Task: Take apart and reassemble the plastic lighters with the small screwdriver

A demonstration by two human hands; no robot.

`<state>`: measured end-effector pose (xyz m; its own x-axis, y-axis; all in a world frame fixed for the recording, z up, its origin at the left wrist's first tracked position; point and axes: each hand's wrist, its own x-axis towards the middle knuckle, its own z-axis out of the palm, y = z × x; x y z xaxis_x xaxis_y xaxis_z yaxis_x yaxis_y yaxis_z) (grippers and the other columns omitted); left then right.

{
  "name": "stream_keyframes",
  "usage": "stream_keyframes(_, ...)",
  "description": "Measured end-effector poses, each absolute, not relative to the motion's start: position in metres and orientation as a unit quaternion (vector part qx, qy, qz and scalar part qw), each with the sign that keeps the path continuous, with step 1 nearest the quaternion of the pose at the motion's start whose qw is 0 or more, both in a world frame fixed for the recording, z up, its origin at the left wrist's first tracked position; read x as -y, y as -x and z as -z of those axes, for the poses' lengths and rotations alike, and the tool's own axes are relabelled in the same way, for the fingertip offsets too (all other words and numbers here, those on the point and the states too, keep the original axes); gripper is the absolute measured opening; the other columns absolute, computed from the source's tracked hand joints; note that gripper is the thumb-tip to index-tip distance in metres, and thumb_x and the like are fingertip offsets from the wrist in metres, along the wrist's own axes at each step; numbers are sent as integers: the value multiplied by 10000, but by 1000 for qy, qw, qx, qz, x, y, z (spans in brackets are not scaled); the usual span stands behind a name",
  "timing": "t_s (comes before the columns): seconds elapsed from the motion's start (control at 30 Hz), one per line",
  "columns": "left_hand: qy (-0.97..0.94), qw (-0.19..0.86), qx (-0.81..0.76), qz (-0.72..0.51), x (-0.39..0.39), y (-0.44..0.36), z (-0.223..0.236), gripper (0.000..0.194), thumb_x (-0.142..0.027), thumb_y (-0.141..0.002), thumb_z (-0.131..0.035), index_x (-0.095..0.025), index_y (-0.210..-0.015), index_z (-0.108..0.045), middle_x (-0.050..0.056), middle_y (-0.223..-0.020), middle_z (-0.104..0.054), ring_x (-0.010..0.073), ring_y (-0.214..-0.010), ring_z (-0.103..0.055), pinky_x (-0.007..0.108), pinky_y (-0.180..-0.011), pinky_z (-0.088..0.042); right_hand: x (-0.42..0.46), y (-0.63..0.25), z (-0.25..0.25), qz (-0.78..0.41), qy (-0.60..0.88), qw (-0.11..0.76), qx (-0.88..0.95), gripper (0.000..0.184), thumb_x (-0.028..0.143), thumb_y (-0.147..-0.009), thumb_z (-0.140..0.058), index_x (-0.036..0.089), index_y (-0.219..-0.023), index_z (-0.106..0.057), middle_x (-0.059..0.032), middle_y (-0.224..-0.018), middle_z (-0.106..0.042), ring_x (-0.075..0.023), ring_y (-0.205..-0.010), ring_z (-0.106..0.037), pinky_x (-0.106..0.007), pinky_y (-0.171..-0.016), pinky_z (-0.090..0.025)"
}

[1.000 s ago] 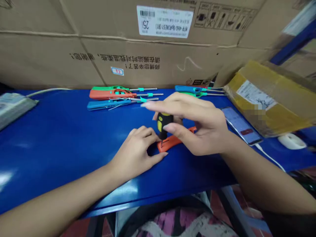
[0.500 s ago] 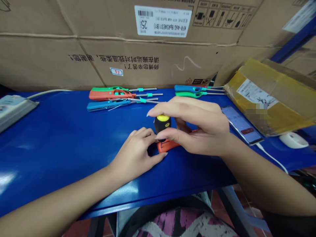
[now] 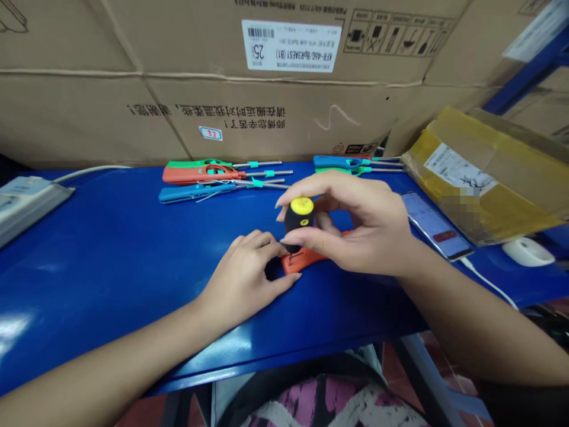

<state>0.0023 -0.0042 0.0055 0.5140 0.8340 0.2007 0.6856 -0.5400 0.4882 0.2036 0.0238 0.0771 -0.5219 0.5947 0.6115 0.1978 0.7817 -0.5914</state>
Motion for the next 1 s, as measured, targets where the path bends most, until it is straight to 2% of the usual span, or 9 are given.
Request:
stream_keyframes(0.17, -864, 156, -452, -156, 1, 4, -18, 220, -375, -844, -725, -220, -990, -670, 39, -1024, -691, 270, -986, -616, 430, -857, -471, -36, -212, -86, -314, 268, 516, 750, 212, 369, -903, -730, 212, -1016, -645, 0, -969, -726, -91, -656, -663, -211, -533, -567)
stream_keyframes(0.3, -871, 124, -470, -69, -4, 14, -36, 210, -309, -778, -706, -219, -962, -656, 40, -1004, -689, 284, -965, -609, 439, -829, -468, -53, -234, -92, -350, 300, 589, 664, 243, 401, -882, -748, 239, -969, -589, 1, -974, -732, -99, -577, -664, -232, -480, -576)
stream_keyframes(0.43, -881, 105, -455, -70, -1, 16, -42, 454, -469, -792, -748, -228, -1162, -647, 69, -1165, -658, 317, -1051, -594, 479, -875, -470, -68, -255, -75, -400, 358, 571, 622, 429, 415, -698, -887, 232, -844, -528, 32, -878, -690, -112, -517, -663, -267, -486, -605)
stream_keyframes(0.57, -895, 149, -400, -131, 5, 5, -28, 540, -541, -930, -631, -228, -1363, -557, 96, -1299, -606, 294, -1151, -567, 463, -973, -472, -81, -265, -45, -404, 460, 535, 583, 396, 519, -780, -783, 217, -878, -546, 40, -730, -632, -91, -459, -617, -248, -468, -581)
stream_keyframes(0.67, -903, 158, -377, -131, 4, -1, -17, 463, -459, -986, -578, -223, -1383, -550, 109, -1266, -608, 291, -1120, -574, 467, -968, -482, -89, -268, -30, -412, 458, 509, 601, 331, 487, -861, -682, 197, -995, -596, -27, -848, -706, -152, -616, -728, -340, -640, -656)
stream_keyframes(0.77, -904, 176, -366, -132, 0, 0, -17, 374, -358, -1017, -528, -236, -1368, -564, 101, -1193, -604, 264, -1072, -581, 432, -952, -499, -90, -268, -23, -416, 443, 447, 656, 322, 441, -878, -653, 160, -1037, -654, -84, -886, -753, -221, -787, -776, -418, -787, -657)
stream_keyframes(0.9, -920, 166, -346, -86, 0, 6, -28, 370, -298, -1016, -494, -230, -1374, -554, 102, -1149, -590, 260, -1029, -593, 406, -898, -521, -89, -265, -16, -350, 427, 379, 742, 259, 353, -897, -644, 161, -1052, -721, -117, -1048, -766, -243, -950, -748, -469, -921, -598)
stream_keyframes(1.0, -930, 135, -337, -51, 2, 10, -37, 375, -251, -995, -496, -210, -1362, -558, 109, -1138, -597, 270, -1000, -612, 404, -861, -527, -89, -262, -12, -271, 411, 345, 799, 179, 274, -897, -648, 187, -1004, -762, -112, -1067, -756, -264, -1044, -690, -505, -1017, -513)
